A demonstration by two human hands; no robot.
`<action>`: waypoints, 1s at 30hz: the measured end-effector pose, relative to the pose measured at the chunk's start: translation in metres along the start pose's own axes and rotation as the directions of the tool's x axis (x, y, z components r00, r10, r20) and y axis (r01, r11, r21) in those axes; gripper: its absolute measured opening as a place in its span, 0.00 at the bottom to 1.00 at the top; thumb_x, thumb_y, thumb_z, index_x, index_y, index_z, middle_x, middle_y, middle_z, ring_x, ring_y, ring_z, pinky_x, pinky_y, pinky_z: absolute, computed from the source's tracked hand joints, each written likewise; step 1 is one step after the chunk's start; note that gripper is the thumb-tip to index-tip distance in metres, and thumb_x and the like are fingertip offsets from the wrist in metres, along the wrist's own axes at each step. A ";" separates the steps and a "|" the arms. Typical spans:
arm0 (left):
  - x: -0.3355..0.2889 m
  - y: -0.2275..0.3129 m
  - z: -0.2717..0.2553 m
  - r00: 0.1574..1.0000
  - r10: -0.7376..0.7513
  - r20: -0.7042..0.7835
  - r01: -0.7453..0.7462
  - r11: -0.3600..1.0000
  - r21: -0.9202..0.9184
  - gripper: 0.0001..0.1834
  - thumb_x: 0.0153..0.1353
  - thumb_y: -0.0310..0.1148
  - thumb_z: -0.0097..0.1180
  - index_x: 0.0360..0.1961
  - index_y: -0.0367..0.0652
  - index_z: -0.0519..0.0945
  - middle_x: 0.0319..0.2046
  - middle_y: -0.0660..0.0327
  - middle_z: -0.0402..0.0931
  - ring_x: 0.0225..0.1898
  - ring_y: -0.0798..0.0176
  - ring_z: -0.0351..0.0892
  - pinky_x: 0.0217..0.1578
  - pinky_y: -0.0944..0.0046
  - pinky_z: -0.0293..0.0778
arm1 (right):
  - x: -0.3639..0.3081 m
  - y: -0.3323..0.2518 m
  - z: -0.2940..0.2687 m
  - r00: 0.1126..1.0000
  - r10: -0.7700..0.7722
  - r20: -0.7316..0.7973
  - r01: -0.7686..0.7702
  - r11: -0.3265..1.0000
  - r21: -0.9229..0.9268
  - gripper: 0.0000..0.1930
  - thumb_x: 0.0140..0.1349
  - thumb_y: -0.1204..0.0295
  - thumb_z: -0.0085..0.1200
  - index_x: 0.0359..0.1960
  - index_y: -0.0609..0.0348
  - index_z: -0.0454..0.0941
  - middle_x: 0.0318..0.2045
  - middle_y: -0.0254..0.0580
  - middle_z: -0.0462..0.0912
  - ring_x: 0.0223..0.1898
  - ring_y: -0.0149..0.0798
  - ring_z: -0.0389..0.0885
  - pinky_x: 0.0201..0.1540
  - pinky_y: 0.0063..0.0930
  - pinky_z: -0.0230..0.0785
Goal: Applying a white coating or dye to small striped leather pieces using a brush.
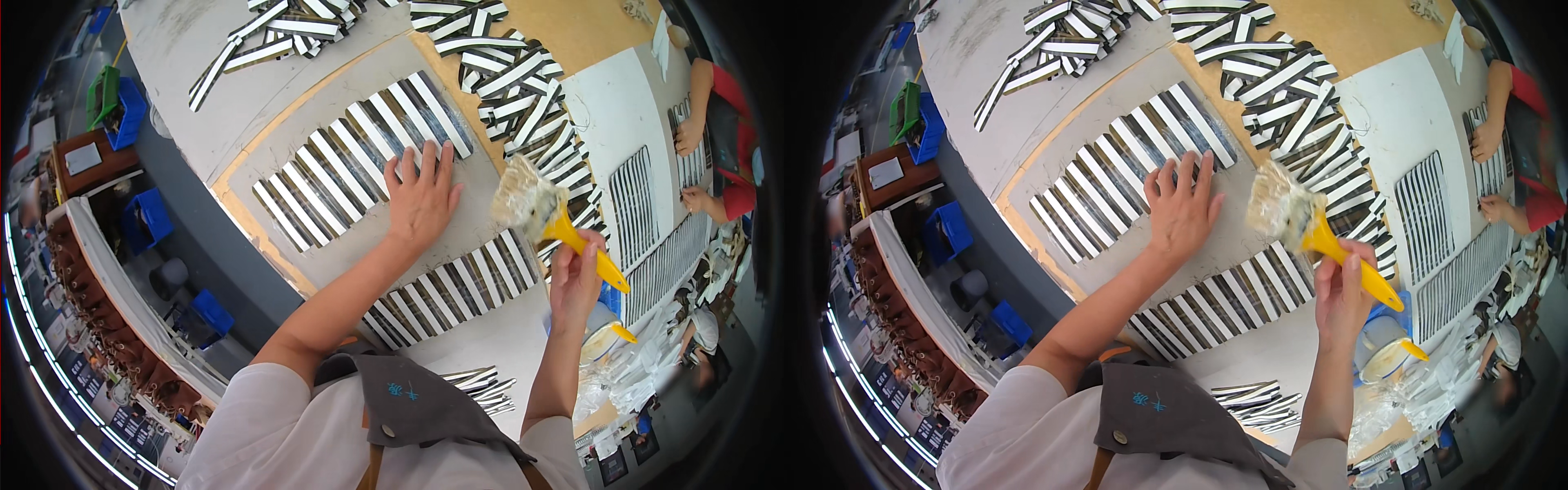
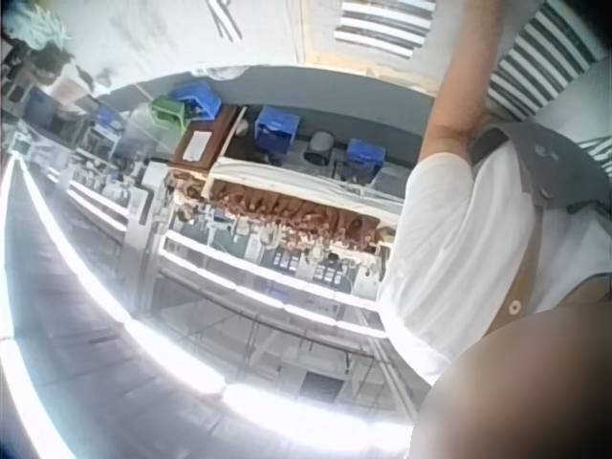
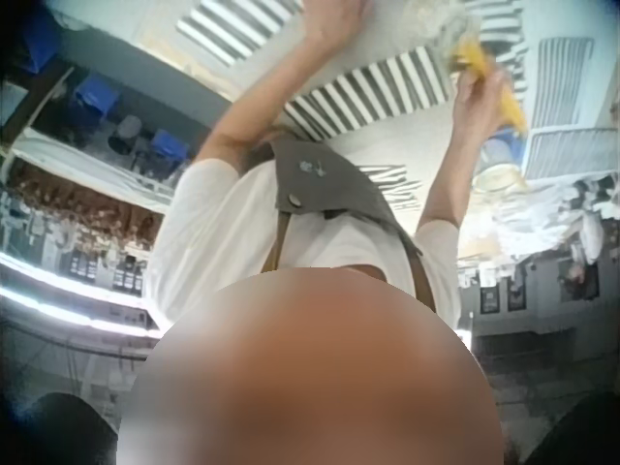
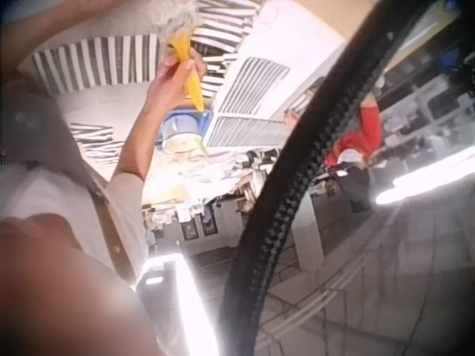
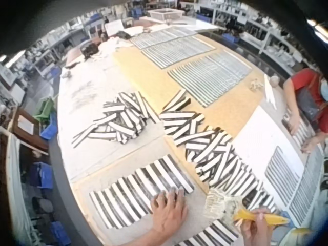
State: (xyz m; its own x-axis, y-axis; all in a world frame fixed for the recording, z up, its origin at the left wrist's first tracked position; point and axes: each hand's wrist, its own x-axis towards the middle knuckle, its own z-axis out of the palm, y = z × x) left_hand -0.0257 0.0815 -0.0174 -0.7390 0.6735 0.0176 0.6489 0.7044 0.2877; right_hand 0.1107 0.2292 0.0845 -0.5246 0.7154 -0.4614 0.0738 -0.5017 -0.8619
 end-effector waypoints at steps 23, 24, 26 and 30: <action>-0.003 0.009 0.024 0.993 -0.057 -0.106 0.064 0.996 0.059 0.27 0.53 0.53 0.52 0.52 0.52 0.72 0.53 0.56 0.63 0.54 0.46 0.61 0.53 0.38 0.51 | 0.094 0.044 0.172 0.963 -0.155 0.219 0.244 0.847 -0.473 0.07 0.58 0.73 0.51 0.31 0.65 0.77 0.18 0.41 0.79 0.17 0.28 0.77 0.19 0.19 0.69; 0.000 0.014 0.023 0.996 -0.045 -0.073 0.049 0.997 0.054 0.28 0.53 0.53 0.52 0.53 0.53 0.71 0.53 0.56 0.63 0.54 0.46 0.60 0.53 0.38 0.51 | 0.102 0.048 0.179 0.959 -0.208 0.193 0.273 0.859 -0.432 0.07 0.58 0.73 0.51 0.31 0.65 0.76 0.18 0.42 0.79 0.16 0.28 0.77 0.20 0.20 0.69; -0.002 0.006 0.022 0.997 -0.054 -0.050 0.058 0.996 0.075 0.29 0.52 0.53 0.52 0.54 0.53 0.70 0.53 0.56 0.63 0.54 0.46 0.60 0.53 0.38 0.51 | 0.104 0.046 0.187 0.962 -0.170 0.215 0.238 0.908 -0.344 0.06 0.58 0.73 0.51 0.32 0.65 0.76 0.18 0.42 0.79 0.16 0.29 0.77 0.21 0.20 0.70; 0.002 0.000 0.023 0.990 -0.079 -0.118 0.087 0.995 0.057 0.29 0.51 0.52 0.53 0.53 0.52 0.70 0.53 0.56 0.62 0.54 0.47 0.58 0.52 0.39 0.53 | 0.092 0.038 0.174 0.982 0.001 0.188 0.111 0.803 -0.585 0.07 0.59 0.74 0.49 0.32 0.67 0.75 0.17 0.43 0.79 0.17 0.31 0.78 0.22 0.20 0.71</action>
State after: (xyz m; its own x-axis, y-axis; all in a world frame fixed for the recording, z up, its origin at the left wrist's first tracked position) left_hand -0.0233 0.0877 -0.0395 -0.8044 0.5842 0.1079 0.5917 0.7717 0.2330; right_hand -0.0821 0.1914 0.0463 -0.6743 0.6109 -0.4148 0.4975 -0.0393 -0.8666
